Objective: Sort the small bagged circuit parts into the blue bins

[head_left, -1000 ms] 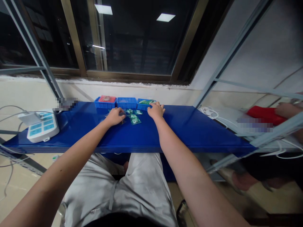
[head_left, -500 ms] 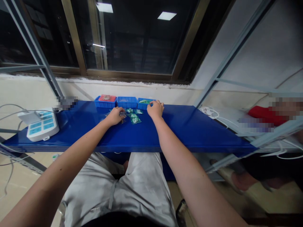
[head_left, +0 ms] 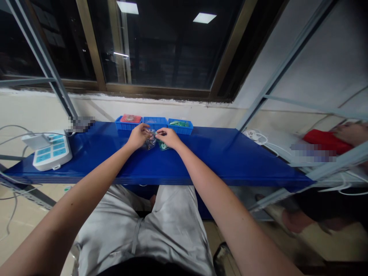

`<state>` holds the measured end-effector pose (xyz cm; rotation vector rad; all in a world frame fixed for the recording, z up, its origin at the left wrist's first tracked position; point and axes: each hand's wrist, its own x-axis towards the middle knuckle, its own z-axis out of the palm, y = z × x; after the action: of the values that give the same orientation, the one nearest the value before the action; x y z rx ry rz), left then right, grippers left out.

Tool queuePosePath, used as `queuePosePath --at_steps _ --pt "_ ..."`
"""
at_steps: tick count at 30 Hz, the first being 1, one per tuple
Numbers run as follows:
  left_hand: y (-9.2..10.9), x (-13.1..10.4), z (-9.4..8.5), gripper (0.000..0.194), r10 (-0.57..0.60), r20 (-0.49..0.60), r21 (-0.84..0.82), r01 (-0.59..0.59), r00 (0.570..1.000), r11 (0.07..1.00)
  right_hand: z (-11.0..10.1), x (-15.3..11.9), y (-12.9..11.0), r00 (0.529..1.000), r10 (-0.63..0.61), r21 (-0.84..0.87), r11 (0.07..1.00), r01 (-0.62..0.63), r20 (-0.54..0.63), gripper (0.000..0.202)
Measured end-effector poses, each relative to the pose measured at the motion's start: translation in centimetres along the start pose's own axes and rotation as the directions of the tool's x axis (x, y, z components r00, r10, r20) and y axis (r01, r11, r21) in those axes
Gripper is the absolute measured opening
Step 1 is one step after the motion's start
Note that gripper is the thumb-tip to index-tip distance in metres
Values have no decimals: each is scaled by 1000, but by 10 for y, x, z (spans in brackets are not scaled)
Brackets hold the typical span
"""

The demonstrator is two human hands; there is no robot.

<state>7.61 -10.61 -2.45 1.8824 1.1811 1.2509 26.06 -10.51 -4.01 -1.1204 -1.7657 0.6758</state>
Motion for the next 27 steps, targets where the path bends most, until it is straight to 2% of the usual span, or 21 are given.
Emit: queuePosePath --at_steps 3,7,10,16,23,27 --pt "1 0 -1 36 11 22 -27 -10 1000 1000 0 0 0 999 33 -11 999 -33 6 20" --pt "5 -3 -4 16 116 15 107 -117 993 987 -1 0 -4 999 -20 -50 999 18 -33 9" --pt "9 -5 -4 9 163 5 166 -162 987 973 -4 1 -5 994 -37 -41 999 33 -103 15" --pt "5 -1 -1 18 31 25 66 -33 999 997 -8 2 -7 995 17 19 1000 -16 -100 18" --pt "8 -4 -3 19 9 51 45 -12 999 999 -9 1 -9 992 63 55 997 -57 -110 20" --pt "15 -7 -4 19 -35 86 28 33 996 999 -8 0 -12 989 134 151 981 -123 -59 22"
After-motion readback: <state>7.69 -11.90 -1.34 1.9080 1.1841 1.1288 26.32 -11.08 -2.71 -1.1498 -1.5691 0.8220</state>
